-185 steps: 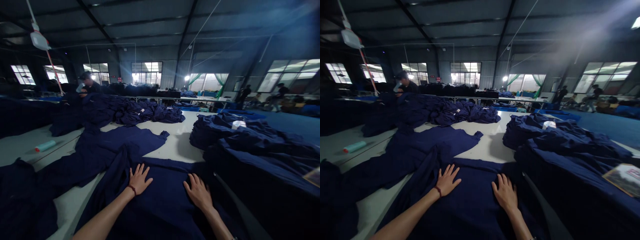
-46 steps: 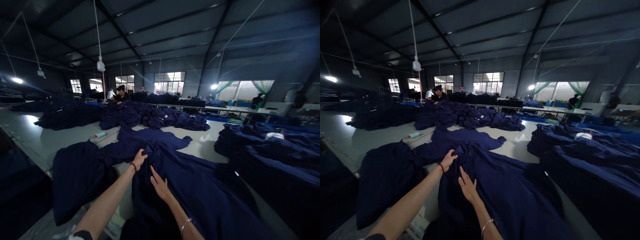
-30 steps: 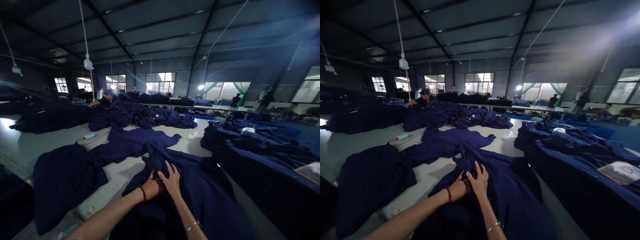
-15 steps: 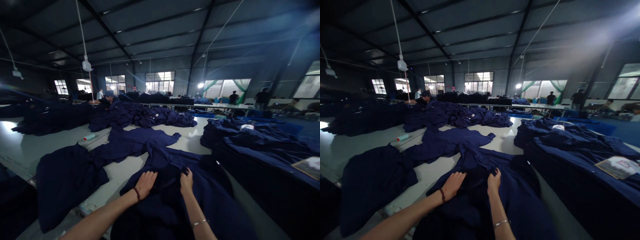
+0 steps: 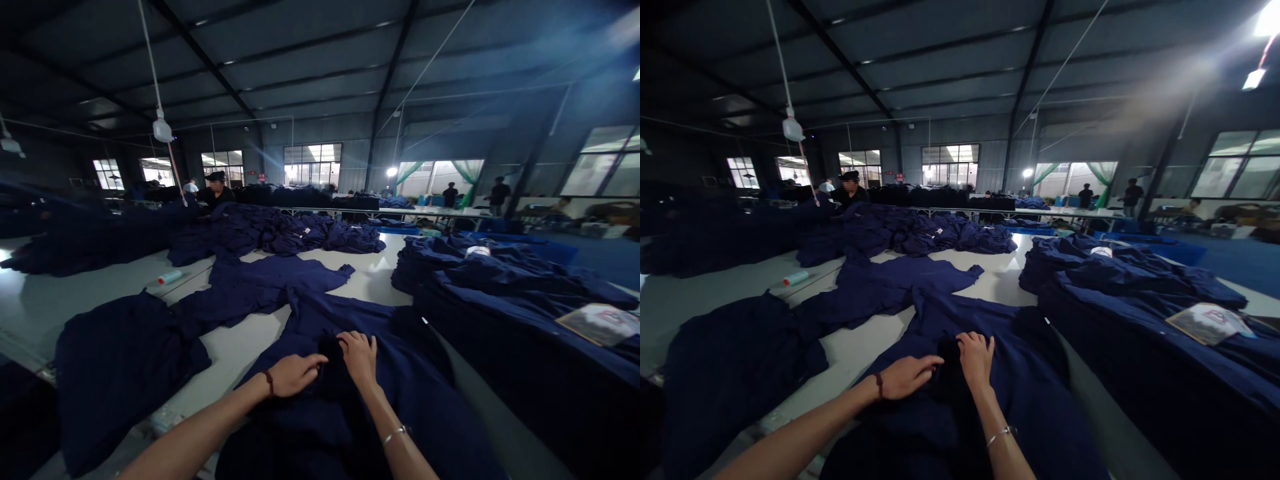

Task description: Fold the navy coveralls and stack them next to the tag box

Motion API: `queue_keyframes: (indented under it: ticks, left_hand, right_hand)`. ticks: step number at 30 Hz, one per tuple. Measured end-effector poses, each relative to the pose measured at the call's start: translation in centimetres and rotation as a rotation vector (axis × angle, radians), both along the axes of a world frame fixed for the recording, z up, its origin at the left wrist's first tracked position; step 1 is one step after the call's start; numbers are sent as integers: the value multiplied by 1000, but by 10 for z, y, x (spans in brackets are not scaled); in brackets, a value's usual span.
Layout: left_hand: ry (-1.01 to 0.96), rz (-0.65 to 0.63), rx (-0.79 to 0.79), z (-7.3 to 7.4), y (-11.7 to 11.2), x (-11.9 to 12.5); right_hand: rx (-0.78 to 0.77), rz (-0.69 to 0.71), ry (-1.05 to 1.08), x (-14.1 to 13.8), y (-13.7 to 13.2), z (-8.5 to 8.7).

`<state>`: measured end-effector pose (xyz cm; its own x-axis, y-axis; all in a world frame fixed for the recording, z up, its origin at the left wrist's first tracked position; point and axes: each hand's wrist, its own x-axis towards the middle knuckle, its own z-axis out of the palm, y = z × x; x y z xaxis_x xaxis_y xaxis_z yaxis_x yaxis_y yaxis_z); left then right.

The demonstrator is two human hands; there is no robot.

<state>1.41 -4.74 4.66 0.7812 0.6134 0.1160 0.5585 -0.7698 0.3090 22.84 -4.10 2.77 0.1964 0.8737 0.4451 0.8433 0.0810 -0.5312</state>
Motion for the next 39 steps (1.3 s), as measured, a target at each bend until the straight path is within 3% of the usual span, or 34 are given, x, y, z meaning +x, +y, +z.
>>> queue_keyframes:
  ticks: [3,5,9,13,20,22,26,28,34,39]
  left_hand:
    - [-161,245,-9,-3,29,0]
    - [-132,328,72,-3,49,-2]
    - [69,405,184,0,75,-7]
    - [108,501,235,7,87,-22]
    - [103,715,325,21,86,-47]
    - [60,632,305,20,76,-43]
    - [72,204,37,11,46,-32]
    - [154,75,-50,6,32,-30]
    - [398,20,-93,3,10,-42]
    - [448,97,-86,-1,1,-59]
  right_hand:
    - [160,-44,604,21,12,2]
    - [244,-125,883,39,17,1]
    - [276,-266,1123,78,11,-2]
    - [281,-301,1212,107,-6,-5]
    - [76,-346,1063,124,-13,-11]
    - [-16,-379,959,126,-11,-11]
    - [-181,-383,680,127,-12,-14]
    - [-236,-376,550,123,-15,-14]
    - [-272,-352,317,120,-25,-4]
    - [-297,-421,141,123,-30,-1]
